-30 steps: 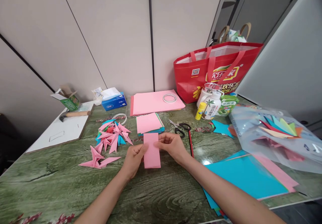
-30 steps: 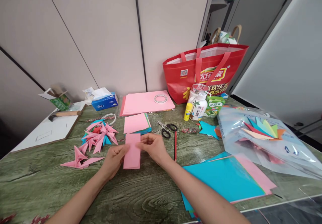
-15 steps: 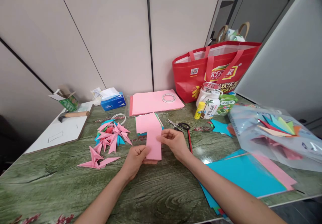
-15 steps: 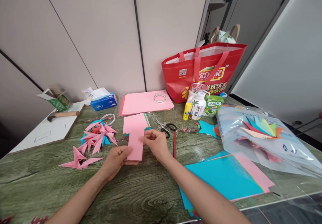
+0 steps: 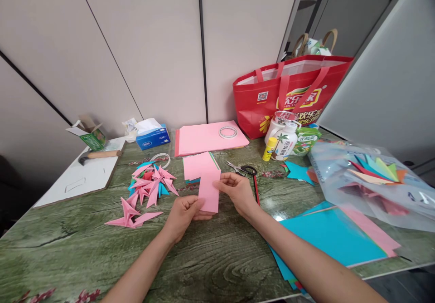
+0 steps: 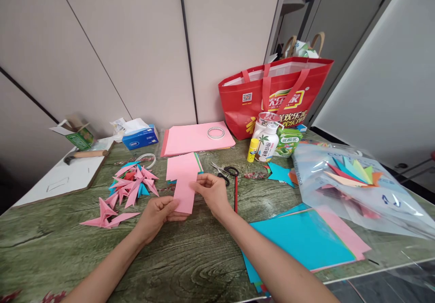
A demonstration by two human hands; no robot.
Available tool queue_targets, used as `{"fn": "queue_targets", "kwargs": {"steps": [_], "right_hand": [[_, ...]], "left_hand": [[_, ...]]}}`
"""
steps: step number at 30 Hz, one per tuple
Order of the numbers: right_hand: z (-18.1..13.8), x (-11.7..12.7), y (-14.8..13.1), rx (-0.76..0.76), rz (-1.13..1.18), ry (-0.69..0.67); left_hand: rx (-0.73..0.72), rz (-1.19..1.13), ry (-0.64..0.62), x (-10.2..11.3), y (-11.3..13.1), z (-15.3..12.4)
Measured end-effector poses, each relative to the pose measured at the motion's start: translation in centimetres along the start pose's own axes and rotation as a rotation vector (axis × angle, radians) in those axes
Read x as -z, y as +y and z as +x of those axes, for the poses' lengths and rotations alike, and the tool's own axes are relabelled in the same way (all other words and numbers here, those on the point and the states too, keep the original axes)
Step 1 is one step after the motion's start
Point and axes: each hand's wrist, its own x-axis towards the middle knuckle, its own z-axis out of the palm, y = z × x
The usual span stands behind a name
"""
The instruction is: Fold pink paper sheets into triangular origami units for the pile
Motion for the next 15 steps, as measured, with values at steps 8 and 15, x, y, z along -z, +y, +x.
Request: {"fn": "queue_targets", "kwargs": {"steps": [8, 15], "right_hand": [[-0.50, -0.27, -0.07, -0.099, -0.069, -0.207], [-0.62, -0.02, -0.08, 0.076, -0.259, -0.253]], "left_hand": [[-0.201, -0.011, 0.220, 0.51, -0.13, 0.47], [-0.195, 0.396, 0.164, -0.02, 0.68, -0.24]]}}
